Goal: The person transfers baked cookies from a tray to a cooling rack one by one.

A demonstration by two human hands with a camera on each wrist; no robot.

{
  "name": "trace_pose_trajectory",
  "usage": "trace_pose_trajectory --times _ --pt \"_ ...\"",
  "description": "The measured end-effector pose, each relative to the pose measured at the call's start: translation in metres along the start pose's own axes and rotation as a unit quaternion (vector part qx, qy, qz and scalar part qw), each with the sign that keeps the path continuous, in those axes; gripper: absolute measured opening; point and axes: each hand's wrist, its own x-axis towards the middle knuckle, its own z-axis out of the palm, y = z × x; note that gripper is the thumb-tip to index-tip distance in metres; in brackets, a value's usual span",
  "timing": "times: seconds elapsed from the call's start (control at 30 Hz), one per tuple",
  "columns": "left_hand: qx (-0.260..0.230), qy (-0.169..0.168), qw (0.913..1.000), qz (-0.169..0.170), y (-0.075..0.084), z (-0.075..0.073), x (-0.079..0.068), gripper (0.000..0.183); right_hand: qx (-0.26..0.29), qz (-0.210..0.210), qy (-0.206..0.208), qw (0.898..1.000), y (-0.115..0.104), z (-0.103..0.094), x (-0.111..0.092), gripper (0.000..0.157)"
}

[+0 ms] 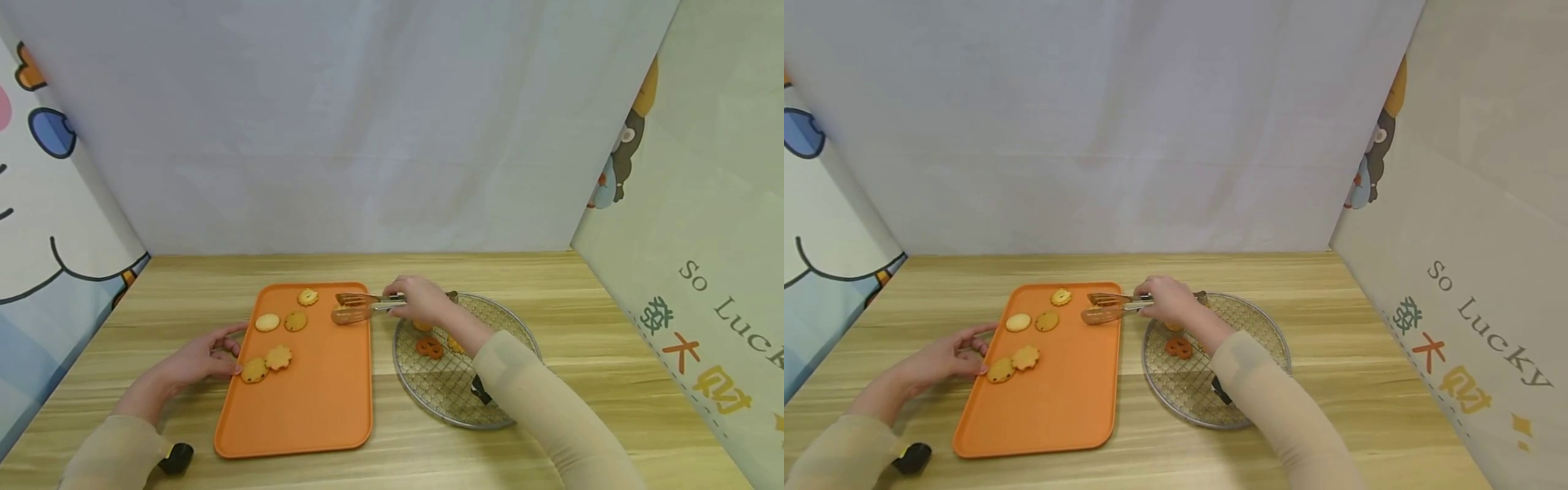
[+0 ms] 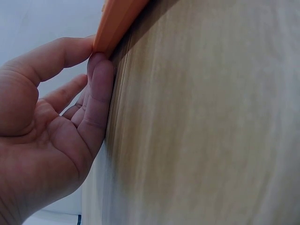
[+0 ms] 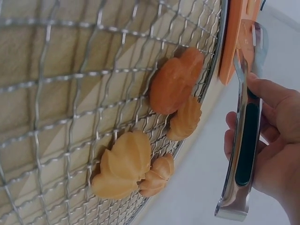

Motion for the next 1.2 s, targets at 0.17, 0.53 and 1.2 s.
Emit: trace_pose_trajectory --times 0.17,0.53,1.2 --pt "0.001 -0.001 1.0 0.002 0.0 0.0 0.0 0.088 0.002 0.0 0.002 1.0 -0.001 0.0 0.0 0.036" --pt "-0.003 -0.004 1.0 0.0 0.001 0.0 -0.002 0.088 0.0 0.008 0.012 1.0 0.0 0.001 -0.002 0.032" --pt "-0.003 0.003 1.0 -0.008 0.005 0.003 -0.002 0.086 0.008 -0.002 0.022 1.0 0.003 -0.013 -0.018 0.031"
